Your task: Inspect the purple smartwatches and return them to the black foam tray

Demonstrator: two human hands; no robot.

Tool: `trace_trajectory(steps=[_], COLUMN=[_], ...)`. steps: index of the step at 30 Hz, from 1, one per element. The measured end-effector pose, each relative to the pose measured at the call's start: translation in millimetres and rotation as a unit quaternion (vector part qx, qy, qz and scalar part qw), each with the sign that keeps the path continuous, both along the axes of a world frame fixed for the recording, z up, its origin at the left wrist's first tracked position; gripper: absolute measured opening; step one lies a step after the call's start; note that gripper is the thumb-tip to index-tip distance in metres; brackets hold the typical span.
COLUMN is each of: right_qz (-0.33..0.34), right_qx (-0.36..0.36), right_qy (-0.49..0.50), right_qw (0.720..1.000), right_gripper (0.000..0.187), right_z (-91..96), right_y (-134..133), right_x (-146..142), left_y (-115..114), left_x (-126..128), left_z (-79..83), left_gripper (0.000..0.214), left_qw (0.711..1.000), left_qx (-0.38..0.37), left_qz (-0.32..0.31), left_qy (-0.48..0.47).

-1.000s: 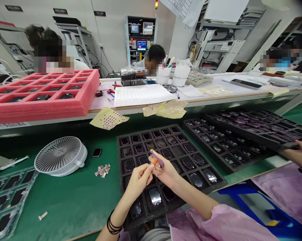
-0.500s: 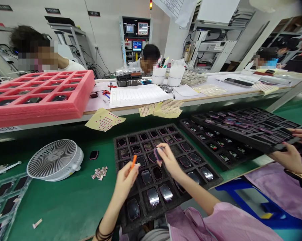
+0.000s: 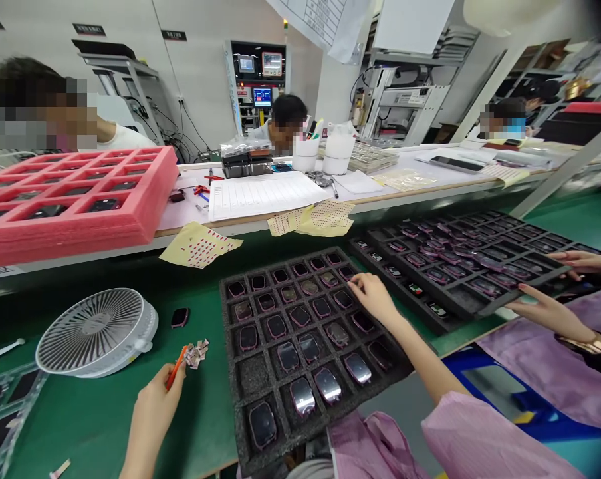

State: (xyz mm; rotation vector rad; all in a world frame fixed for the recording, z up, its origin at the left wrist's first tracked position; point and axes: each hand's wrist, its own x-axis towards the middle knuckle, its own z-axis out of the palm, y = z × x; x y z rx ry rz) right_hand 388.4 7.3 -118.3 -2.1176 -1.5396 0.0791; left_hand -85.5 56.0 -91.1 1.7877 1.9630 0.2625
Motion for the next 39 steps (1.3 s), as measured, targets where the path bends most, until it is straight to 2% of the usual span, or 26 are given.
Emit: trace_trajectory(steps=[4, 9, 12, 14, 15, 16, 17, 19, 21, 23, 24, 26, 28, 32, 34, 39], right_qz=[-0.084, -0.067, -0.038, -0.012, 0.008, 0.041, 0.082, 0.136, 0.166, 0.177, 0.179, 0.178, 0.175, 0.165, 0.166, 0.176], right_qx=[-0.016, -0.014, 0.012, 0.038, 0.049, 0.078, 0.089, 0.086, 0.059, 0.028, 0.021, 0.021, 0.027, 0.046, 0.045, -0.004], right_qy=[-0.01, 0.04, 0.077, 0.128, 0.166, 0.269, 0.378, 0.545, 0.649, 0.707, 0.725, 0.744, 0.749, 0.726, 0.732, 0.82], right_qw=[0.996, 0.997, 0.996, 0.991, 0.985, 0.959, 0.918, 0.823, 0.74, 0.684, 0.665, 0.643, 0.638, 0.666, 0.659, 0.545], right_gripper=[0.024, 0.033, 0.026, 0.029, 0.033, 0.036, 0.036, 0.032, 0.028, 0.027, 0.027, 0.028, 0.028, 0.029, 0.03, 0.035], right_z=[0.6, 0.5, 11.8, 23.5, 29.8, 36.0, 41.8, 51.7, 58.1, 61.0, 61.3, 60.5, 58.9, 57.9, 59.3, 61.3], right_y=[-5.6, -2.6, -1.0, -1.6, -2.3, -3.3, -4.4, -6.8, -8.9, -9.4, -9.0, -7.4, -5.6, -5.4, -6.3, -4.9], right_x=[24.8, 26.1, 13.9, -5.0, -18.8, -35.3, -54.1, -94.5, -132.1, -160.6, -170.5, -182.6, -187.3, -189.1, -190.4, -196.1], left_y=[1.9, 2.7, -2.0, -9.7, -14.8, -20.3, -25.7, -34.6, -39.5, -41.1, -41.2, -41.1, -41.1, -40.9, -41.2, -45.8], left_x=[-0.2, 14.2, 36.9, 59.5, 72.3, 85.6, 98.6, 122.0, 138.6, 147.1, 148.5, 147.7, 144.7, 141.2, 142.0, 146.7], left_z=[0.0, 9.1, 9.7, 9.9, 10.9, 12.9, 15.5, 22.1, 28.4, 32.6, 34.0, 35.7, 36.8, 38.0, 37.2, 30.5], left_gripper=[0.029, 0.039, 0.045, 0.051, 0.053, 0.053, 0.051, 0.047, 0.046, 0.043, 0.043, 0.043, 0.043, 0.042, 0.043, 0.046], left_qw=[1.0, 0.998, 0.983, 0.952, 0.927, 0.902, 0.88, 0.851, 0.84, 0.838, 0.838, 0.84, 0.842, 0.844, 0.838, 0.805], left_qx=[-0.017, -0.006, 0.022, 0.003, -0.033, -0.081, -0.118, -0.144, -0.132, -0.115, -0.109, -0.101, -0.094, -0.083, -0.083, -0.098], left_qz=[0.005, 0.004, -0.059, -0.134, -0.177, -0.218, -0.25, -0.278, -0.279, -0.268, -0.261, -0.249, -0.244, -0.242, -0.244, -0.216], left_qy=[0.004, -0.06, -0.172, -0.276, -0.328, -0.364, -0.387, -0.421, -0.446, -0.462, -0.467, -0.472, -0.472, -0.471, -0.482, -0.544])
